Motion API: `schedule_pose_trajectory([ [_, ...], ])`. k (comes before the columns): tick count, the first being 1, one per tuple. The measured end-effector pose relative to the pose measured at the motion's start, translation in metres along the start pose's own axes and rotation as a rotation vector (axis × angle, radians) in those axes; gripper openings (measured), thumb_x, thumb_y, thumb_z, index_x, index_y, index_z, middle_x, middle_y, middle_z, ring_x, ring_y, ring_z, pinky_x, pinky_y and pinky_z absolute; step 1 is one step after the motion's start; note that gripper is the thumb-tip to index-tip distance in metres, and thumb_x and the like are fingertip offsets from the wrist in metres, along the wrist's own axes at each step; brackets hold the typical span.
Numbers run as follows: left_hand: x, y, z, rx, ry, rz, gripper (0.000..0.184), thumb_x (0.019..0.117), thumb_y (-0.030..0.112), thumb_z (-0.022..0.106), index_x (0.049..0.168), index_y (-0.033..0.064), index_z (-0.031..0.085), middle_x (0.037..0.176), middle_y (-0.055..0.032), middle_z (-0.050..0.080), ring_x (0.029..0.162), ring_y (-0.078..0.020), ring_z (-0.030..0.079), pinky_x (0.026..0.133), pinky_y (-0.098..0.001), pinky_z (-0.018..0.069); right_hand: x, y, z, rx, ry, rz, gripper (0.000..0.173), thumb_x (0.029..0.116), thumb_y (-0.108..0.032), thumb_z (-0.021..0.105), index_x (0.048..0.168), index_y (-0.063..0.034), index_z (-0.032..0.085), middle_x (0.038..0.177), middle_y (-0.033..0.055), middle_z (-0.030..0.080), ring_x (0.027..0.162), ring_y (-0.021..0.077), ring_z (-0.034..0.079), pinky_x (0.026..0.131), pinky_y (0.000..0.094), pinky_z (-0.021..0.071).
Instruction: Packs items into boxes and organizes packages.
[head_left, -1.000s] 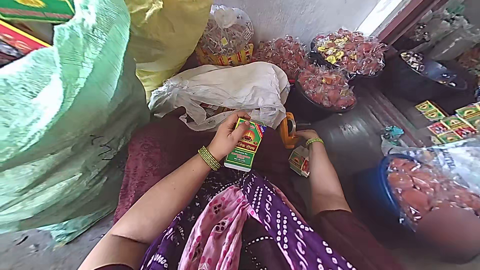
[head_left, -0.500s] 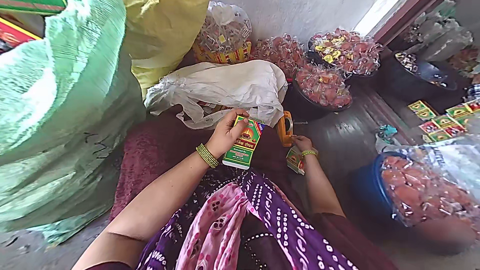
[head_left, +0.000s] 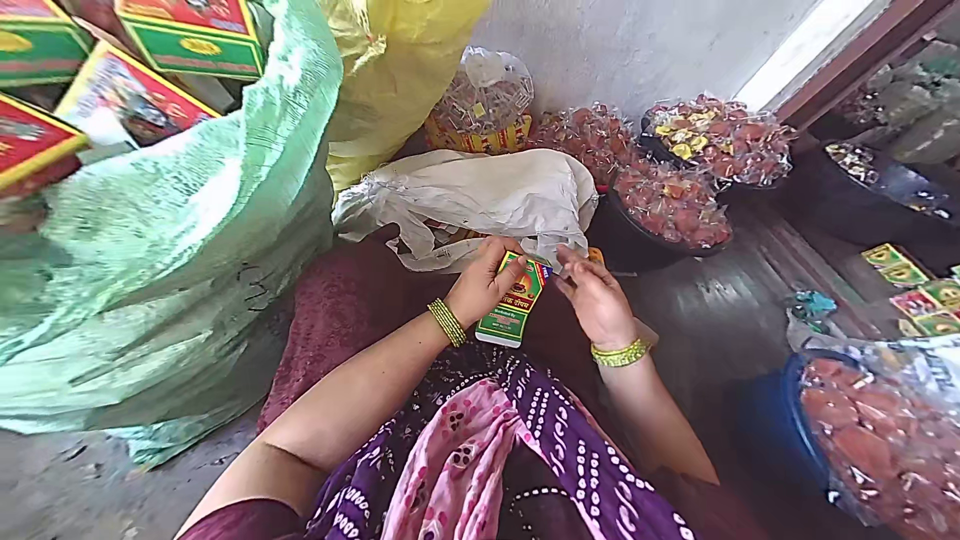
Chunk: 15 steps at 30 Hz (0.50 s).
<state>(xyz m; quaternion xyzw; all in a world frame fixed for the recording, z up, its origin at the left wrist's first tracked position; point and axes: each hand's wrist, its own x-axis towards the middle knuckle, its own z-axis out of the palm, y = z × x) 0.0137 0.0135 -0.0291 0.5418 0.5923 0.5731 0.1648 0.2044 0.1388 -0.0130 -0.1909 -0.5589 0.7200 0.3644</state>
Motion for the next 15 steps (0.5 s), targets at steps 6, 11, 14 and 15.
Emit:
schedule_pose_trajectory([
  [6, -0.002, 0.002, -0.005, -0.008, -0.047, -0.033, 0.043, 0.0983, 0.047, 0.065, 0.121, 0.0109, 0.064, 0.125, -0.0077, 0.064, 0.108, -0.0158, 0.067, 0.093, -0.0405, 0.0590, 0.006, 0.008, 0.049, 0.033, -0.061, 0.045, 0.022, 0.1012, -0.011, 0.059, 0.108, 0.0061, 0.071, 0.120, 0.0182, 0.069, 0.106, 0.0217, 0.067, 0.094, 0.0374, 0.0570],
  [11, -0.005, 0.009, -0.007, -0.059, -0.042, -0.025, 0.054, 0.0892, 0.034, 0.080, 0.128, 0.0073, 0.053, 0.110, -0.0081, 0.069, 0.093, -0.0155, 0.072, 0.085, -0.0391, 0.0635, 0.015, 0.011, 0.058, -0.026, 0.053, 0.060, 0.024, 0.0967, -0.010, 0.066, 0.116, 0.0038, 0.070, 0.113, 0.0168, 0.071, 0.101, 0.0226, 0.069, 0.089, 0.0381, 0.0586],
  [14, -0.007, 0.023, -0.013, 0.141, -0.102, -0.031, 0.063, 0.0884, 0.040, 0.077, 0.135, 0.0066, 0.051, 0.109, -0.0098, 0.070, 0.096, -0.0184, 0.070, 0.088, -0.0432, 0.0600, 0.019, 0.002, 0.058, -0.141, 0.126, 0.050, 0.062, 0.0860, -0.005, 0.076, 0.143, -0.0038, 0.052, 0.120, 0.0177, 0.065, 0.099, 0.0253, 0.068, 0.083, 0.0409, 0.0612],
  [15, -0.008, 0.028, -0.015, 0.163, -0.116, -0.029, 0.065, 0.0887, 0.039, 0.076, 0.137, 0.0056, 0.050, 0.111, -0.0116, 0.070, 0.098, -0.0200, 0.070, 0.090, -0.0445, 0.0593, 0.020, -0.002, 0.057, -0.210, 0.113, 0.001, 0.070, 0.0846, -0.007, 0.077, 0.147, -0.0027, 0.044, 0.120, 0.0180, 0.063, 0.098, 0.0246, 0.068, 0.083, 0.0403, 0.0615],
])
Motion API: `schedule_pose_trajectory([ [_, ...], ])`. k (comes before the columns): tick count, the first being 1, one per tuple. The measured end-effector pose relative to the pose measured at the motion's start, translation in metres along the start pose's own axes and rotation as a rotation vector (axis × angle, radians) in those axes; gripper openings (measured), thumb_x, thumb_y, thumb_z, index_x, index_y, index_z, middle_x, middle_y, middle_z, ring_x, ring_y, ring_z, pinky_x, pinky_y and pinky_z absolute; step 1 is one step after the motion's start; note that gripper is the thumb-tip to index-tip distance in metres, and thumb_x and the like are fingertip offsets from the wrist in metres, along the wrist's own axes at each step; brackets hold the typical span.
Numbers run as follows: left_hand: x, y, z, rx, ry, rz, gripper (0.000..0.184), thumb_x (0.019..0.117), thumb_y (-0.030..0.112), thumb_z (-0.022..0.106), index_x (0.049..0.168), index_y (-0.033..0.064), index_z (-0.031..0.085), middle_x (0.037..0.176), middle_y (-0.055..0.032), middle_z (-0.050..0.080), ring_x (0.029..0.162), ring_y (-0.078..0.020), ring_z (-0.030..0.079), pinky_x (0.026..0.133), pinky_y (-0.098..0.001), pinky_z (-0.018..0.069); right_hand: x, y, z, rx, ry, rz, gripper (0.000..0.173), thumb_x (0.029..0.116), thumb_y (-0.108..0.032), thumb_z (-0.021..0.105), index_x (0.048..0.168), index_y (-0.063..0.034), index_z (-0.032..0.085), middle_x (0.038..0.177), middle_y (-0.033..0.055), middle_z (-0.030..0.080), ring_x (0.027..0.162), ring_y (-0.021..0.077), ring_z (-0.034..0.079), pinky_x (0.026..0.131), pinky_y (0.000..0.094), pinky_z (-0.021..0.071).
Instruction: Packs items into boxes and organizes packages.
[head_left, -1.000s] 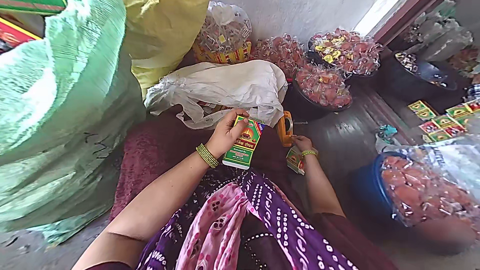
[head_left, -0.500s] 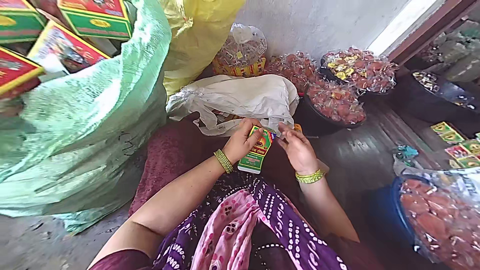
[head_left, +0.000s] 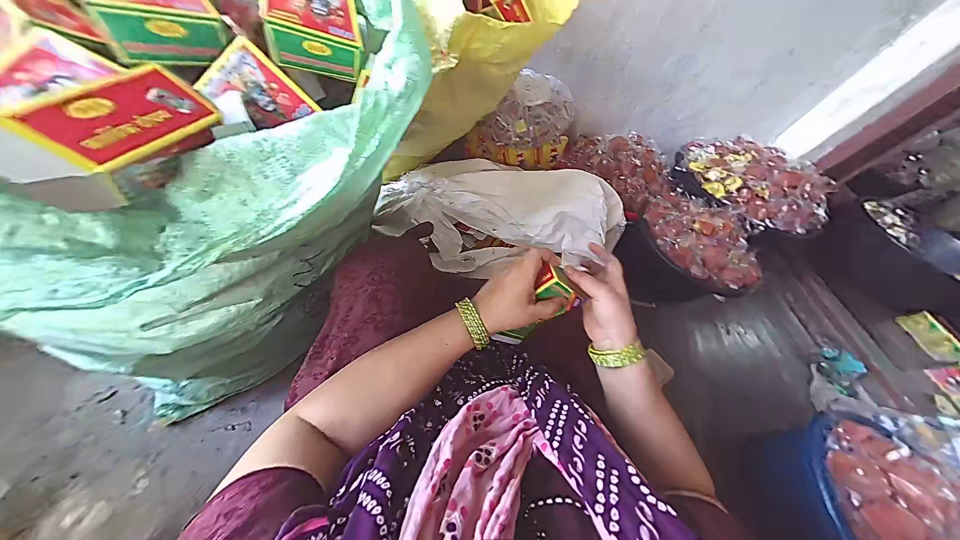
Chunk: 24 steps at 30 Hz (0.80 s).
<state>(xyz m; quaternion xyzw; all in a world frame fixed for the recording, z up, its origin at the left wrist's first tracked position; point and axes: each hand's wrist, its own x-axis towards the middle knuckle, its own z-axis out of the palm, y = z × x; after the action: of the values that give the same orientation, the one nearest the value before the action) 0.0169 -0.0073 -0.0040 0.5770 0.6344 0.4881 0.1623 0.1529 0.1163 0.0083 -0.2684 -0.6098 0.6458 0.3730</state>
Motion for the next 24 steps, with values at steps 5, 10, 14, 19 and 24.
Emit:
schedule_pose_trajectory([
  [5, -0.002, -0.002, -0.009, -0.403, 0.215, 0.184, 0.051, 0.0980, 0.021, 0.048, 0.138, -0.0096, 0.039, 0.122, -0.0191, 0.061, 0.102, -0.0201, 0.068, 0.087, -0.0381, 0.0595, -0.009, -0.021, -0.004, -0.529, -0.257, -0.567, 0.044, 0.0965, -0.030, 0.070, 0.125, 0.0036, 0.067, 0.117, 0.0106, 0.073, 0.105, 0.0108, 0.070, 0.091, 0.0282, 0.0593],
  [10, 0.008, 0.004, -0.026, -0.827, 0.581, -0.180, 0.051, 0.1031, 0.026, 0.030, 0.145, -0.0037, 0.034, 0.128, -0.0184, 0.058, 0.102, -0.0225, 0.067, 0.078, -0.0387, 0.0596, -0.030, -0.081, 0.029, -0.450, 0.072, -1.272, 0.039, 0.0945, -0.026, 0.072, 0.128, -0.0092, 0.062, 0.123, 0.0009, 0.067, 0.116, 0.0121, 0.064, 0.101, 0.0332, 0.0542],
  [14, 0.007, 0.003, -0.026, -0.812, 0.535, -0.304, 0.049, 0.1079, 0.028, 0.032, 0.146, -0.0022, 0.037, 0.131, -0.0215, 0.056, 0.104, -0.0276, 0.068, 0.080, -0.0445, 0.0610, -0.025, -0.119, 0.072, -0.322, 0.143, -1.607, 0.048, 0.0904, -0.019, 0.077, 0.136, -0.0131, 0.062, 0.133, 0.0077, 0.064, 0.125, 0.0239, 0.061, 0.106, 0.0451, 0.0516],
  [19, -0.003, 0.006, -0.019, -0.689, 0.447, -0.194, 0.045, 0.1060, 0.024, 0.040, 0.140, -0.0041, 0.042, 0.114, -0.0143, 0.061, 0.091, -0.0169, 0.067, 0.073, -0.0350, 0.0597, -0.005, -0.162, 0.198, -0.415, 0.000, -1.702, 0.034, 0.0966, -0.022, 0.071, 0.127, -0.0072, 0.065, 0.122, 0.0128, 0.063, 0.117, 0.0225, 0.059, 0.099, 0.0383, 0.0489],
  [24, -0.015, 0.023, -0.033, -0.745, 0.515, -0.224, 0.041, 0.1013, 0.016, 0.042, 0.138, -0.0013, 0.045, 0.111, -0.0103, 0.061, 0.091, -0.0115, 0.066, 0.073, -0.0313, 0.0589, -0.010, -0.165, 0.270, -0.700, -0.325, -1.558, 0.028, 0.0956, -0.005, 0.058, 0.111, -0.0136, 0.079, 0.120, 0.0155, 0.070, 0.115, 0.0324, 0.062, 0.096, 0.0410, 0.0495],
])
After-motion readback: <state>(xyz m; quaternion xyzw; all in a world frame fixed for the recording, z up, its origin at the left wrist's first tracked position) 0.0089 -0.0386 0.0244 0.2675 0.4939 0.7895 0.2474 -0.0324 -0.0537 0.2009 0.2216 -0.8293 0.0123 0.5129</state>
